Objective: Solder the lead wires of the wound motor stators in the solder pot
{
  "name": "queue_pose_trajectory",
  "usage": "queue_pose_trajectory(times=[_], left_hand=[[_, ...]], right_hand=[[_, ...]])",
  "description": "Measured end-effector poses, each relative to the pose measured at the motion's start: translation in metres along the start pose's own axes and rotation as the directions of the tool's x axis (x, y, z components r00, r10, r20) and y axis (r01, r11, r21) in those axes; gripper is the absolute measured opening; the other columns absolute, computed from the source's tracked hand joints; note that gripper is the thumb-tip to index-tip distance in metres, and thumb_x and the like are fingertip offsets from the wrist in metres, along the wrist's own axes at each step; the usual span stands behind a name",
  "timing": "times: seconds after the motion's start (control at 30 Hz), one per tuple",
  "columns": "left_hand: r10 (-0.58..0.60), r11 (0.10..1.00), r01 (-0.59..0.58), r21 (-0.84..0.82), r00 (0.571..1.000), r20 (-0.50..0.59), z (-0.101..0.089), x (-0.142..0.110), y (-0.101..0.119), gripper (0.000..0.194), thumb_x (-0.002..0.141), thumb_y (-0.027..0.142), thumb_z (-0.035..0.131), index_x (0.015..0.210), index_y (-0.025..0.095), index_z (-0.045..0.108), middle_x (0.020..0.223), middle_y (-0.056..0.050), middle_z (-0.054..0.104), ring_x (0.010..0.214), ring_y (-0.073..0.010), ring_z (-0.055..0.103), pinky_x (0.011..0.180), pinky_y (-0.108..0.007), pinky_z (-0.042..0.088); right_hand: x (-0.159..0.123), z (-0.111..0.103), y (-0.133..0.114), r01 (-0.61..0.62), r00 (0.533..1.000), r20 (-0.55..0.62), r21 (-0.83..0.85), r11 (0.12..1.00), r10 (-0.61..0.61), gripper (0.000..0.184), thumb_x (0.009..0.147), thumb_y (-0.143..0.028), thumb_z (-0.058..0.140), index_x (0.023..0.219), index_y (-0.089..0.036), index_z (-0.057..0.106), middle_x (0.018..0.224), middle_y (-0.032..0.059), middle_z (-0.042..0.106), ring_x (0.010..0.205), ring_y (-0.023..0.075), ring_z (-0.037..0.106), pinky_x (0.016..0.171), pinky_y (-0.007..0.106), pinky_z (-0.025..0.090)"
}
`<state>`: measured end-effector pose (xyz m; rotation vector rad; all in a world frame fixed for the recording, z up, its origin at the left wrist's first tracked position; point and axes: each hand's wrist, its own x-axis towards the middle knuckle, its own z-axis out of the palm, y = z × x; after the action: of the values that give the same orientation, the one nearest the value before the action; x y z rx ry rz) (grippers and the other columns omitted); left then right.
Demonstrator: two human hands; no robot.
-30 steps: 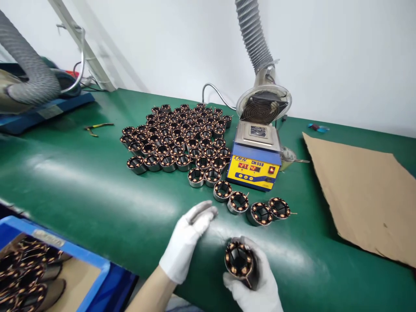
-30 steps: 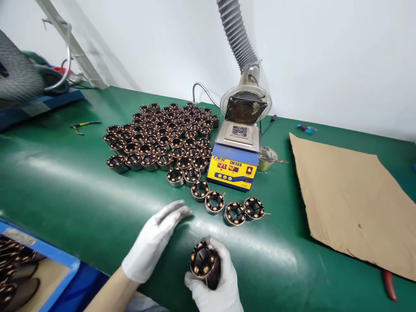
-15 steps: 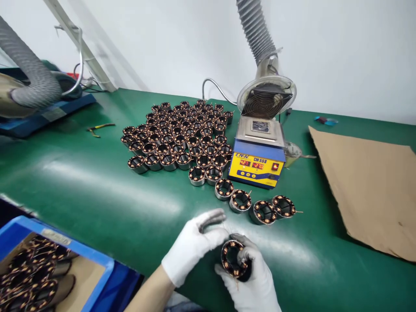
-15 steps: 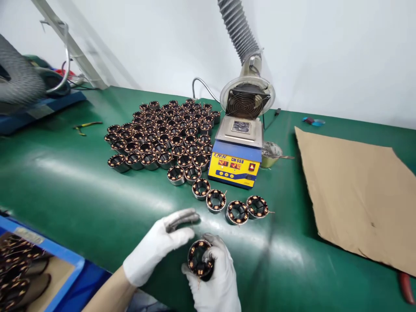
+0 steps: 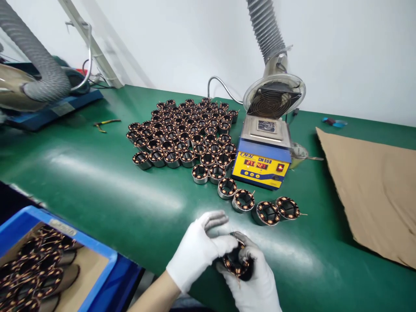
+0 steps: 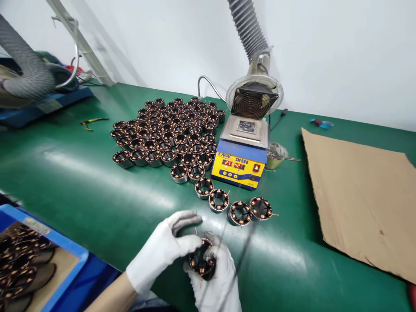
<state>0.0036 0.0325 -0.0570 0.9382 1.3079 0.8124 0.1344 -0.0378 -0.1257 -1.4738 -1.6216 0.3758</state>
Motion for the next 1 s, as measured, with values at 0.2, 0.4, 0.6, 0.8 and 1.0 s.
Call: queue_pose_trajectory(times=[0.2,0.4,0.6,0.8,1.0], left_hand=[[-0.066,0.994,0.057,0.093,0.993,0.102,0.012,0.004,0.008,0.017,0.056,0.028,0.062,0.068,0.016,0.066,0.067,-0.004,0.067,0.070,-0.0251,0.063,0.062,-0.031,0.048],[-0.046,0.963,-0.009,-0.268,0.979,-0.197,0.007,0.005,0.009,0.027,0.051,0.032,0.074,0.069,0.015,0.064,0.070,-0.005,0.069,0.073,-0.0232,0.064,0.072,-0.030,0.049],[0.123,0.965,-0.150,0.216,0.984,0.133,-0.018,0.003,-0.002,0.035,0.073,0.037,0.063,0.101,0.018,0.069,0.111,-0.010,0.066,0.111,-0.0306,0.055,0.098,-0.043,0.041],[0.190,0.832,-0.343,0.436,0.915,0.356,-0.017,0.008,-0.004,0.034,0.081,0.034,0.048,0.104,0.021,0.070,0.109,-0.007,0.067,0.122,-0.0324,0.044,0.110,-0.051,0.016],[0.122,0.991,-0.124,0.046,0.991,0.061,-0.026,0.005,-0.009,0.037,0.083,0.041,0.051,0.106,0.018,0.067,0.107,-0.009,0.068,0.109,-0.0304,0.056,0.105,-0.047,0.034]], right_hand=[[-0.001,-0.001,0.004,0.001,0.999,0.040,-0.012,1.000,-0.001,0.033,0.073,-0.038,0.069,0.093,-0.024,0.047,0.108,0.0150,0.067,0.093,0.0277,0.068,0.067,0.034,0.058],[-0.005,0.002,0.008,0.014,1.000,0.020,-0.012,1.000,-0.014,0.035,0.073,-0.039,0.071,0.094,-0.024,0.048,0.107,0.0136,0.068,0.092,0.0278,0.068,0.070,0.036,0.058],[-0.014,0.007,0.015,-0.010,1.000,0.018,-0.007,1.000,0.010,0.059,0.073,-0.040,0.071,0.122,-0.021,0.043,0.111,0.0159,0.066,0.099,0.0306,0.066,0.079,0.042,0.057],[-0.013,0.000,0.018,-0.021,0.996,0.081,-0.063,0.998,0.026,0.061,0.072,-0.040,0.073,0.123,-0.022,0.046,0.112,0.0144,0.066,0.098,0.0321,0.066,0.079,0.043,0.058],[-0.013,0.010,0.001,-0.179,0.984,-0.017,-0.028,0.983,0.178,0.064,0.068,-0.044,0.073,0.121,-0.019,0.048,0.113,0.0155,0.066,0.104,0.0345,0.062,0.087,0.049,0.052]])
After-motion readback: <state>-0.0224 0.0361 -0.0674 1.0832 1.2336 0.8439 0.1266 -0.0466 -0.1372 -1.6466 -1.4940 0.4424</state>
